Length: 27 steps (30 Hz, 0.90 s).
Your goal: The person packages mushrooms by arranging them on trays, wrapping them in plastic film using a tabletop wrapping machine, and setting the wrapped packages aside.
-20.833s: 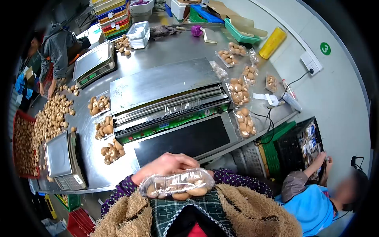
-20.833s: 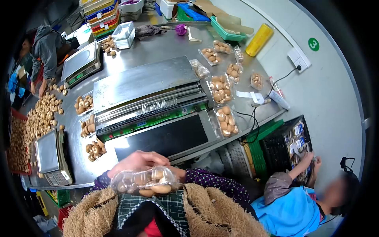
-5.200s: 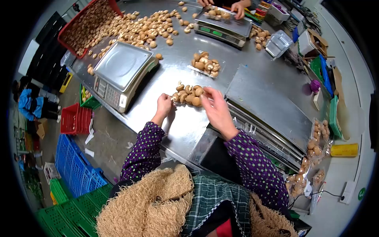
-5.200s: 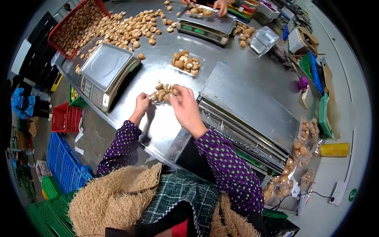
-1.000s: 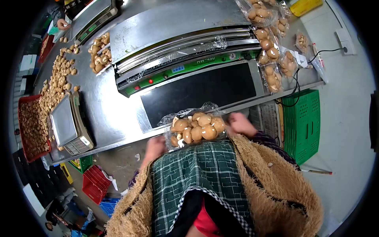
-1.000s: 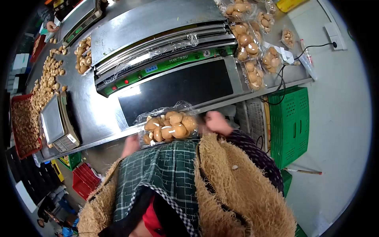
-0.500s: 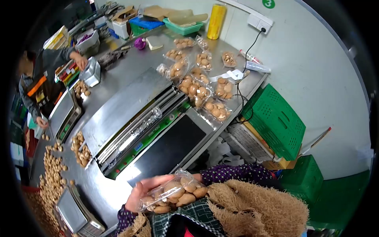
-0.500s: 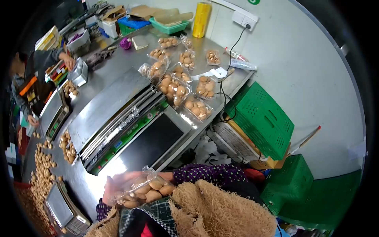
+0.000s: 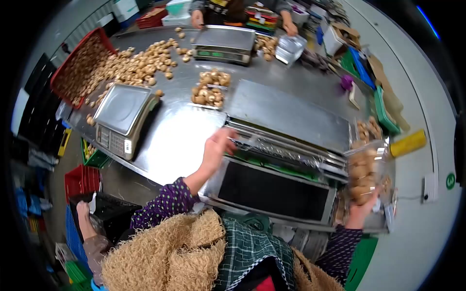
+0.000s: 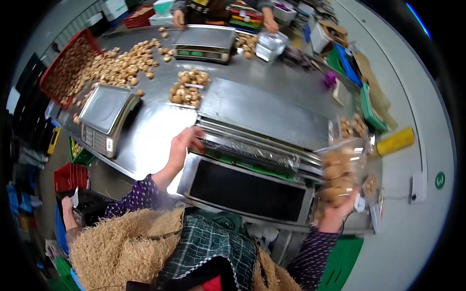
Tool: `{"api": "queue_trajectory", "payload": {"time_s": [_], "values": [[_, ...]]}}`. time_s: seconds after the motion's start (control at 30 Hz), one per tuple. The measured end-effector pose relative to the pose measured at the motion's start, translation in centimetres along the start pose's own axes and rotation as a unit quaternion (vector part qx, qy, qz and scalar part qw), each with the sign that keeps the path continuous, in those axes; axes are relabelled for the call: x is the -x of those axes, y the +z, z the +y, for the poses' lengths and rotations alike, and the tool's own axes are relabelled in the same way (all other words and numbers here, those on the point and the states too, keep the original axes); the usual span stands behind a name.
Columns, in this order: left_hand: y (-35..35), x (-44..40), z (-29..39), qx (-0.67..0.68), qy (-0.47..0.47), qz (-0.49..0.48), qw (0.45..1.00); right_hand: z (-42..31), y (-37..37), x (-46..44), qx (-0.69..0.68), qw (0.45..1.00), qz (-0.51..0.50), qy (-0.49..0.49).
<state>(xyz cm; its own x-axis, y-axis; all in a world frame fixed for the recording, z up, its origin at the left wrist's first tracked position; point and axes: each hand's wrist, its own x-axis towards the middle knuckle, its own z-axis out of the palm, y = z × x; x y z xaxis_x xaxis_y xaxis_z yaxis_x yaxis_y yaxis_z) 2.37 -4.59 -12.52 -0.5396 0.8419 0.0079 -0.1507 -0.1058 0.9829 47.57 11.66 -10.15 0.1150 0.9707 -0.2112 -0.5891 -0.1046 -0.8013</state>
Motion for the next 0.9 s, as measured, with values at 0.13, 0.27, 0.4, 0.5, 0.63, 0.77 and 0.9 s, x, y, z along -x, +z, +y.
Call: {"api": "queue_trajectory", "payload": {"time_s": [0.13,0.27,0.4,0.5,0.63,0.77,0.9], "values": [[-11.5,-6.3,-3.5,-0.022,-0.046,0.246,0.968,-5.4,-3.8,-10.0,-0.012,0.994,0.065,-0.083],[-15.9,-13.9,-7.4,-0.031,-0.110,0.332,0.936,-3.9,-1.3,-13.7,0.316,0.900,0.291,-0.073],[-19.1,-20.8,-11.8,-0.085,-0.166,0.341,0.921,-0.5,5.2,-11.5,0.491,0.783,0.082,-0.372],[-20.9,-23.7,-14.5,0.003,-0.160,0.289,0.944,2.8,11.5,-7.8,0.486,0.810,-0.076,-0.318],[-21.7,-22.9,-14.6,0.007,-0.120,0.304,0.945,5.8,17.7,-3.5,0.452,0.829,-0.194,-0.265],[-21.3,-19.6,-10.1,0.040,-0.077,0.319,0.944,8.4,18.3,-2.0,0.446,0.835,-0.271,-0.174],[-18.7,-17.0,-2.2,0.068,-0.008,0.282,0.957,10.7,20.1,-0.9,0.425,0.828,-0.329,-0.161]]}}
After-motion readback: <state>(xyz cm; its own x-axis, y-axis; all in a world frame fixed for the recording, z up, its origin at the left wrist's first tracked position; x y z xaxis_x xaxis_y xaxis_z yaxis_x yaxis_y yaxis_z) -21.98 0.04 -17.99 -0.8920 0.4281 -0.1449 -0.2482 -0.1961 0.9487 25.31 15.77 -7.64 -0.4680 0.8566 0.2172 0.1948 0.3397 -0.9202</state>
